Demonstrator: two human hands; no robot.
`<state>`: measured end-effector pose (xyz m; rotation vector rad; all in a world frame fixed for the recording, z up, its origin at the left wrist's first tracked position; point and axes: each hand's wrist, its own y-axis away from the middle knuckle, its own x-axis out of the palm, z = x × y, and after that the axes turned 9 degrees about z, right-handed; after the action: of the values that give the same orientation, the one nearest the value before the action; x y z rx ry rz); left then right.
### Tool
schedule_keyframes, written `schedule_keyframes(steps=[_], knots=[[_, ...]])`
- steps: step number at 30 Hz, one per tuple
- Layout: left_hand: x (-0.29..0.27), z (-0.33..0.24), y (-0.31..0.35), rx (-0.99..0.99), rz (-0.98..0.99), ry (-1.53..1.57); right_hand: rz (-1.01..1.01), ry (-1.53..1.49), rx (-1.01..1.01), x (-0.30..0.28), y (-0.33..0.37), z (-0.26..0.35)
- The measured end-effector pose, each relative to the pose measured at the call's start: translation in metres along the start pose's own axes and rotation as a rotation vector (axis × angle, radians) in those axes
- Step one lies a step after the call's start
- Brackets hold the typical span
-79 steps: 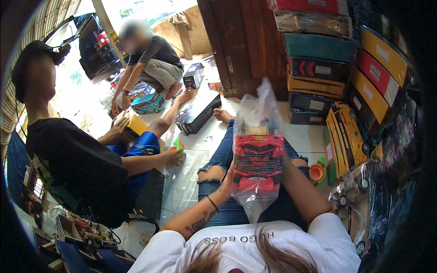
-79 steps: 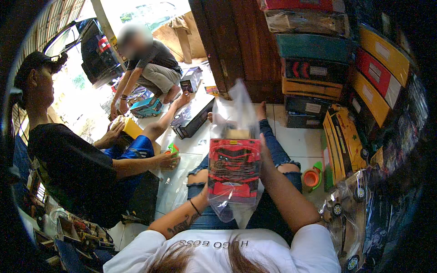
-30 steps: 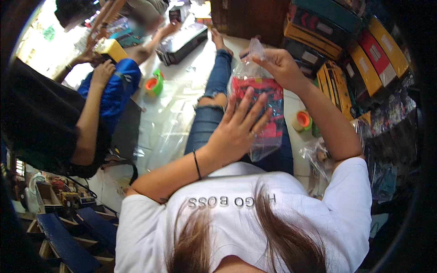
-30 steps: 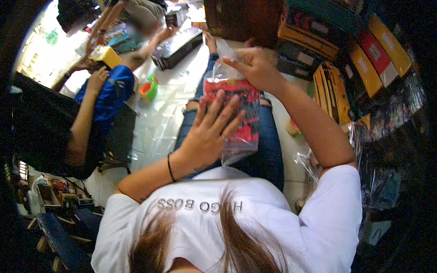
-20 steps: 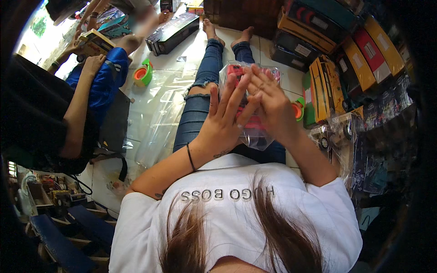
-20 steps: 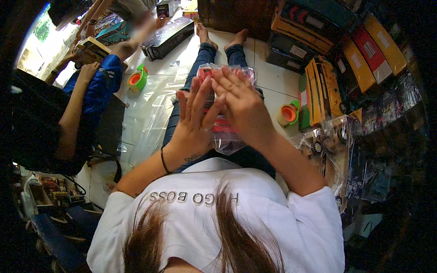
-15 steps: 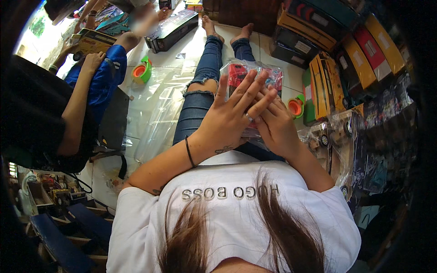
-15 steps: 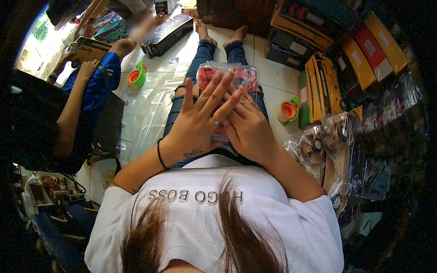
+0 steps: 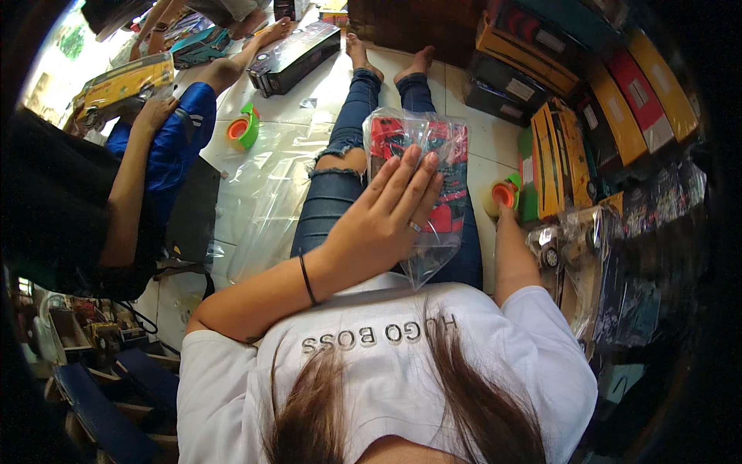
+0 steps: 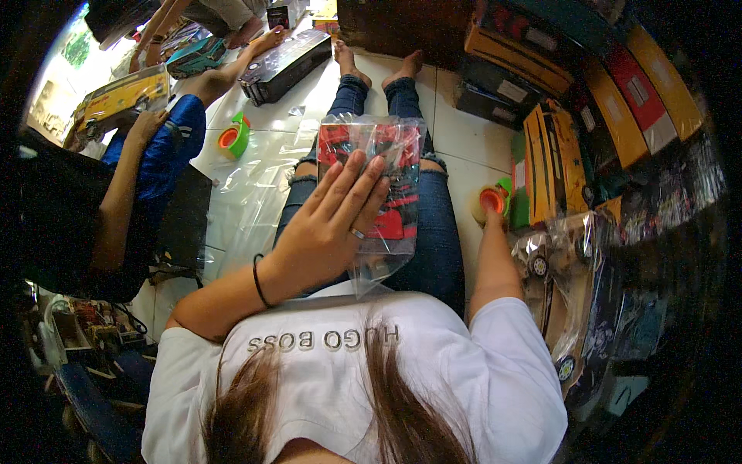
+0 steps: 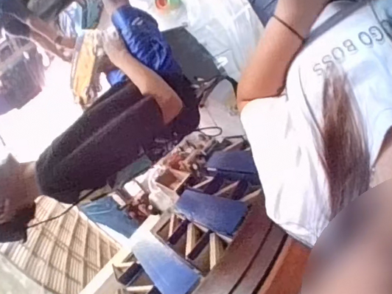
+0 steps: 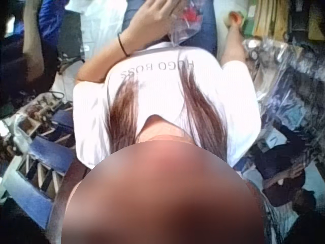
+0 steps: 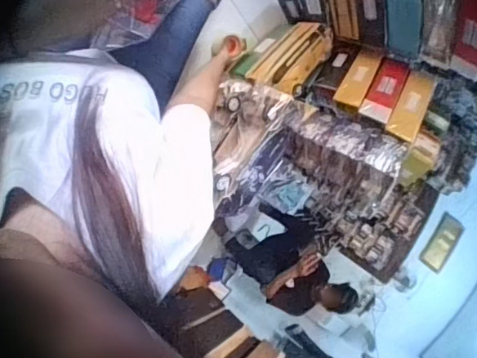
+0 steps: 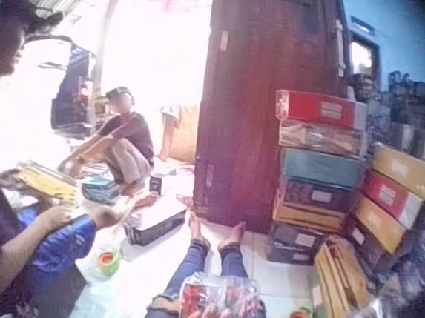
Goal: The person sits on the floor and wraps a wooden object in plastic, then secures it with tape. They then wrap a small box in plastic and tape it shut. Finally, they place the wrapped items into a larger box.
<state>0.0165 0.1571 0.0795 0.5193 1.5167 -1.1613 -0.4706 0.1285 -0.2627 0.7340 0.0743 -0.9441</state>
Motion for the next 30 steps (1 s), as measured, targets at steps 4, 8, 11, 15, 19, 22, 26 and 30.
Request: schedule_keyframes(steps=[4,8,11,15,19,22,26,30], knots=[[0.003,-0.005,-0.004,-0.042,-0.011,-0.053,-0.047,-0.251,0.128,0.005,-0.003,0.013],[0.010,0.002,-0.005,-0.005,-0.062,-0.005,0.466,-0.743,-0.187,-0.005,0.083,0.104],[0.011,0.001,-0.003,-0.005,-0.075,0.003,0.614,-0.843,-0.555,-0.020,0.207,0.205],[0.012,-0.004,-0.001,-0.018,-0.086,-0.073,0.564,-0.089,-1.611,-0.015,0.408,0.287],[0.016,-0.008,0.004,-0.020,-0.078,-0.130,0.996,0.892,-2.139,0.025,0.529,0.309],[0.020,-0.009,0.007,-0.037,-0.138,-0.094,0.824,1.584,-2.081,0.058,0.568,0.301],[0.021,-0.007,0.007,-0.030,-0.108,-0.097,0.746,2.099,-1.886,0.099,0.616,0.310],[0.018,-0.003,0.006,-0.020,-0.118,-0.038,0.820,2.195,-1.968,0.121,0.611,0.304]])
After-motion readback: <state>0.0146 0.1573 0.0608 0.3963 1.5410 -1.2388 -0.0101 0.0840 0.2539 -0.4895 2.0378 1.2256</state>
